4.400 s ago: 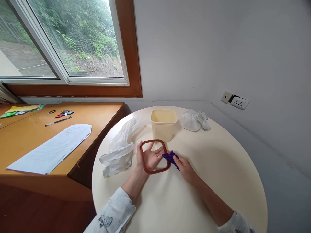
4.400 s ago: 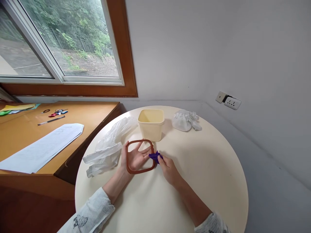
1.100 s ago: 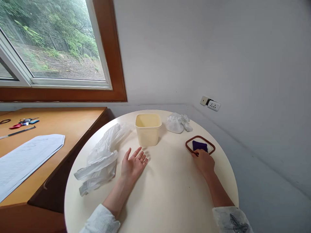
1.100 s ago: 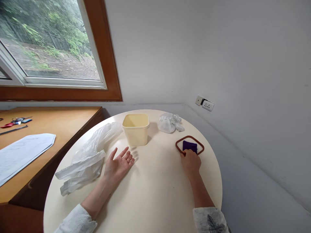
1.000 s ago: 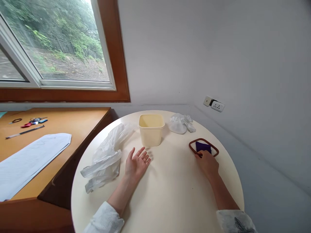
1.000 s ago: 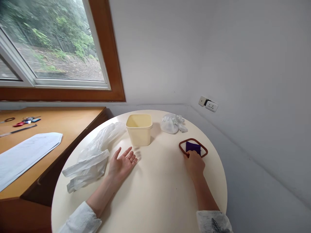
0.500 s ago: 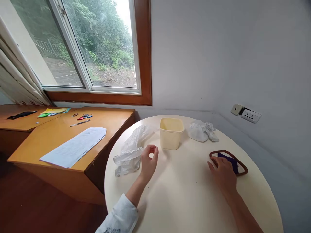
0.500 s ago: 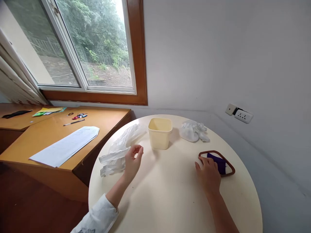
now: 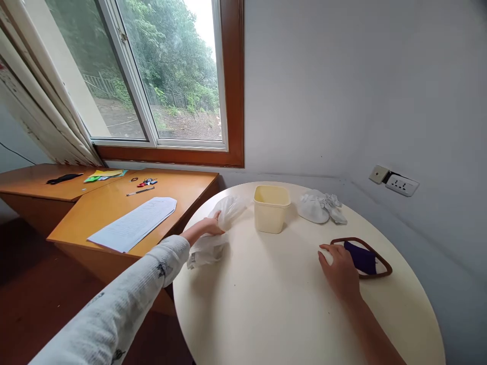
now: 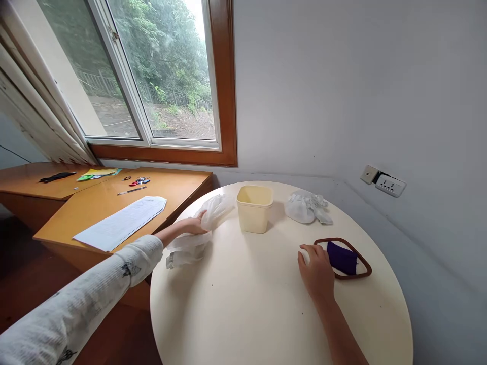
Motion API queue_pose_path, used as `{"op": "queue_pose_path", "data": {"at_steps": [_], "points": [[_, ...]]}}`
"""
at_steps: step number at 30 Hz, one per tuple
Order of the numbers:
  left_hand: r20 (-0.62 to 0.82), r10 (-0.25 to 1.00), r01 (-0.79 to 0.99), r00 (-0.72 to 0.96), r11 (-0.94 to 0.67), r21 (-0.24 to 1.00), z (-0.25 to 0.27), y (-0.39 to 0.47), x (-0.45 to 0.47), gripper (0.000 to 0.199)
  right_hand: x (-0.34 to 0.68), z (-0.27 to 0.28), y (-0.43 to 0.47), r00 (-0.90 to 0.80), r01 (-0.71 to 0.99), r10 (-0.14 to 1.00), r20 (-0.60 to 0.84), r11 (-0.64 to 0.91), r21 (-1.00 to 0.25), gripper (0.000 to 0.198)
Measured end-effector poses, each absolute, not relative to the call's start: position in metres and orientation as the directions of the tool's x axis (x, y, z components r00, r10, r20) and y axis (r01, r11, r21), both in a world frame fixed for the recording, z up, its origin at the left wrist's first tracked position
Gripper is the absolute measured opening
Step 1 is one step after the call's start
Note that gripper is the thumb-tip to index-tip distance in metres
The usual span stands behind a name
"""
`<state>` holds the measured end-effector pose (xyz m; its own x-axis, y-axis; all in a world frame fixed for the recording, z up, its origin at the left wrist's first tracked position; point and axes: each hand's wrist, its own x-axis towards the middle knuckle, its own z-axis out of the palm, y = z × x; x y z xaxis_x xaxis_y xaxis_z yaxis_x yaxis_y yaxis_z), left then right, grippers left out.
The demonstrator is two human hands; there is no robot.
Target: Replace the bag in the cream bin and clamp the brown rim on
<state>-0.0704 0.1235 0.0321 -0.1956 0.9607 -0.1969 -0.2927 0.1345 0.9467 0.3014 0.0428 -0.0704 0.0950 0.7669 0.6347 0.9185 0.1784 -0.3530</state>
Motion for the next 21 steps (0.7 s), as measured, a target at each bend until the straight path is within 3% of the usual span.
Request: {"op": "queue_pose_path", "data": {"at_steps": [7,13,16,18,21], "points": [[-0.396,0.918,-0.268,0.028,0.389,0.881,0.018,0.115,-0.061,0.034,0.256,-0.069,0.031,-0.165,0.785,0.738,0.654,0.500,-0.365,0.018],[-0.481,0.791,-0.115,0.379,0.556,0.823,0.039,0.081,-0.039,0.035,0.198,-0.059,0.021,-0.319,0.688,0.696,0.643,0.637,-0.349,0.073],[-0.468,0.753,-0.114,0.462,0.573,0.811,0.043,0.061,-0.017,0.023,0.174,-0.054,0.019,-0.376,0.610,0.655,0.655,0.707,-0.358,0.085],[-0.488,0.740,-0.114,0.463,0.595,0.795,0.044,0.052,-0.006,0.026,0.162,-0.050,0.017,-0.368,0.535,0.658,0.657,0.728,-0.429,0.073],[-0.494,0.697,-0.105,0.520,0.626,0.773,0.049,0.042,0.001,0.033,0.152,-0.040,0.016,-0.296,0.413,0.709,0.640,0.699,-0.584,0.036]]}}
